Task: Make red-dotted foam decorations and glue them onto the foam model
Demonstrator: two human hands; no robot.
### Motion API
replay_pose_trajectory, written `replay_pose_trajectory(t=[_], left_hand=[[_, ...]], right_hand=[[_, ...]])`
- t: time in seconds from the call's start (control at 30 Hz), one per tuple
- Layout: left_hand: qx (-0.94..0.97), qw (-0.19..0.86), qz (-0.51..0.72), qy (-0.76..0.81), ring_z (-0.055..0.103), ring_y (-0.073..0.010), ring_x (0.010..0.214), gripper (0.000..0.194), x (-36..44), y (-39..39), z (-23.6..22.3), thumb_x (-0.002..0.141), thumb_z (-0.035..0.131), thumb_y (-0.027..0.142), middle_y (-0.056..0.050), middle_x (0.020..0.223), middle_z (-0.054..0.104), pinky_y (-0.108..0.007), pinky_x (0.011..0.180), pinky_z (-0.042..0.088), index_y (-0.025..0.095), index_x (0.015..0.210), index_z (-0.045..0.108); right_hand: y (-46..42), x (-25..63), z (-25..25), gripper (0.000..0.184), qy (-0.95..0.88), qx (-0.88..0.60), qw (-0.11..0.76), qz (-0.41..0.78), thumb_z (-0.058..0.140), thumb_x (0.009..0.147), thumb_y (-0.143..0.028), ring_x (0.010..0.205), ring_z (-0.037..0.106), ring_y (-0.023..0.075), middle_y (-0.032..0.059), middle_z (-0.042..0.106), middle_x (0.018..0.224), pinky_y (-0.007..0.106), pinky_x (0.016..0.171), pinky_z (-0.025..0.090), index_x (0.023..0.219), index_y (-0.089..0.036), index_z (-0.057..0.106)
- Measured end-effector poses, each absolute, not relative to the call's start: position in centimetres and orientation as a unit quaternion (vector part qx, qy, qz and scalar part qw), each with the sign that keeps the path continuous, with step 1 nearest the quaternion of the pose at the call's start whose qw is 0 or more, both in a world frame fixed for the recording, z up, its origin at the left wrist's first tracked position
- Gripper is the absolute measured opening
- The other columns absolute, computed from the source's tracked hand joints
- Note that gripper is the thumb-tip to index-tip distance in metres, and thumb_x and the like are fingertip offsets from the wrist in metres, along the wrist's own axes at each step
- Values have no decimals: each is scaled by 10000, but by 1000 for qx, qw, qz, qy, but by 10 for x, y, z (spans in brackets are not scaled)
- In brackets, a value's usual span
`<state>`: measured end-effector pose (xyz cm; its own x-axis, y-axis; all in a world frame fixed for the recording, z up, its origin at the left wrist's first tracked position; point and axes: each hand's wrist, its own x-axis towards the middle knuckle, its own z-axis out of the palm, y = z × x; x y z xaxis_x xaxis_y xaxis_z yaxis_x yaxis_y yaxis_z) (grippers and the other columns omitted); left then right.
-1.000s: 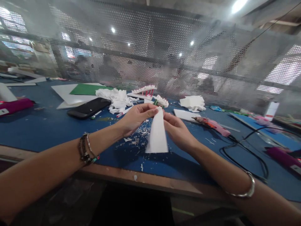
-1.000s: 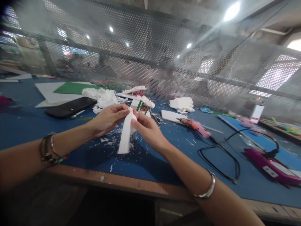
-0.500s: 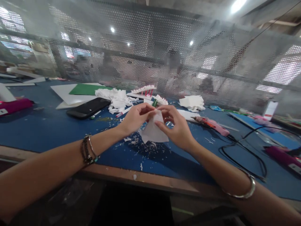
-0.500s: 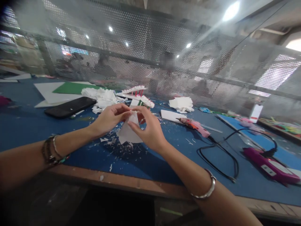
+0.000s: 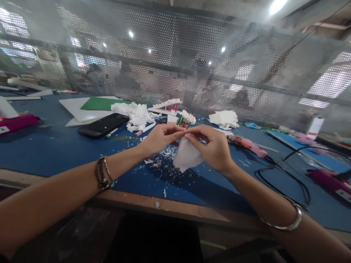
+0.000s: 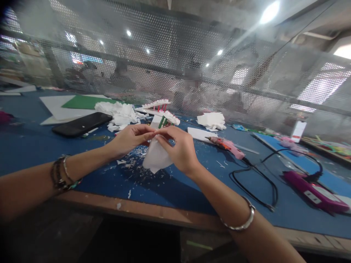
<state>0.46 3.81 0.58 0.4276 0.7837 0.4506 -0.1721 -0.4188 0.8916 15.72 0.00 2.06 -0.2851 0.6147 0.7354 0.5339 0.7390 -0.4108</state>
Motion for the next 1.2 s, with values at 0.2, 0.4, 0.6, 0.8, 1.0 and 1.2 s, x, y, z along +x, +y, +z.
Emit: replay_pose_trajectory(t=[0.2,0.4,0.6,0.8,1.0,1.2], left_hand=[[700,477,486,215,581,-88,608,65,5,39,4,693,567,188,-13,668,633,-171,514,486,160,719,620],[730,436,485,204,590,-103,628,91,4,39,3,699,560,210,-26,692,638,-188,528,502,155,744,618],[743,393,500,209,593,-110,652,102,6,37,1,701,546,210,-33,726,640,-195,536,510,152,748,615],[762,343,505,216,597,-120,715,148,6,34,0,689,586,243,-48,781,655,-196,612,500,144,794,622],[761,315,519,230,597,-138,755,134,7,35,1,707,560,225,-58,820,661,-241,658,487,154,798,628],[731,396,516,205,570,-104,651,98,6,36,4,693,568,200,-22,713,651,-215,585,453,152,759,621]], right_hand=[[5,160,20,49,-806,-357,472,32,547,735,-215,669,545,114,8,602,717,256,623,440,753,-190,585],[5,161,23,41,-818,-363,445,-3,532,748,-212,639,514,111,0,572,675,244,568,403,719,-189,549],[6,160,22,41,-821,-373,432,-14,490,769,-201,668,510,117,7,535,711,252,586,407,732,-197,507],[7,159,19,47,-812,-381,443,-16,493,767,-208,646,501,112,3,524,690,254,598,417,724,-190,491],[7,160,21,77,-800,-392,454,7,499,769,-246,626,486,106,-1,529,682,248,574,398,716,-192,484],[6,160,25,112,-783,-388,474,109,530,737,-271,570,452,85,-24,505,632,222,499,351,681,-191,475]])
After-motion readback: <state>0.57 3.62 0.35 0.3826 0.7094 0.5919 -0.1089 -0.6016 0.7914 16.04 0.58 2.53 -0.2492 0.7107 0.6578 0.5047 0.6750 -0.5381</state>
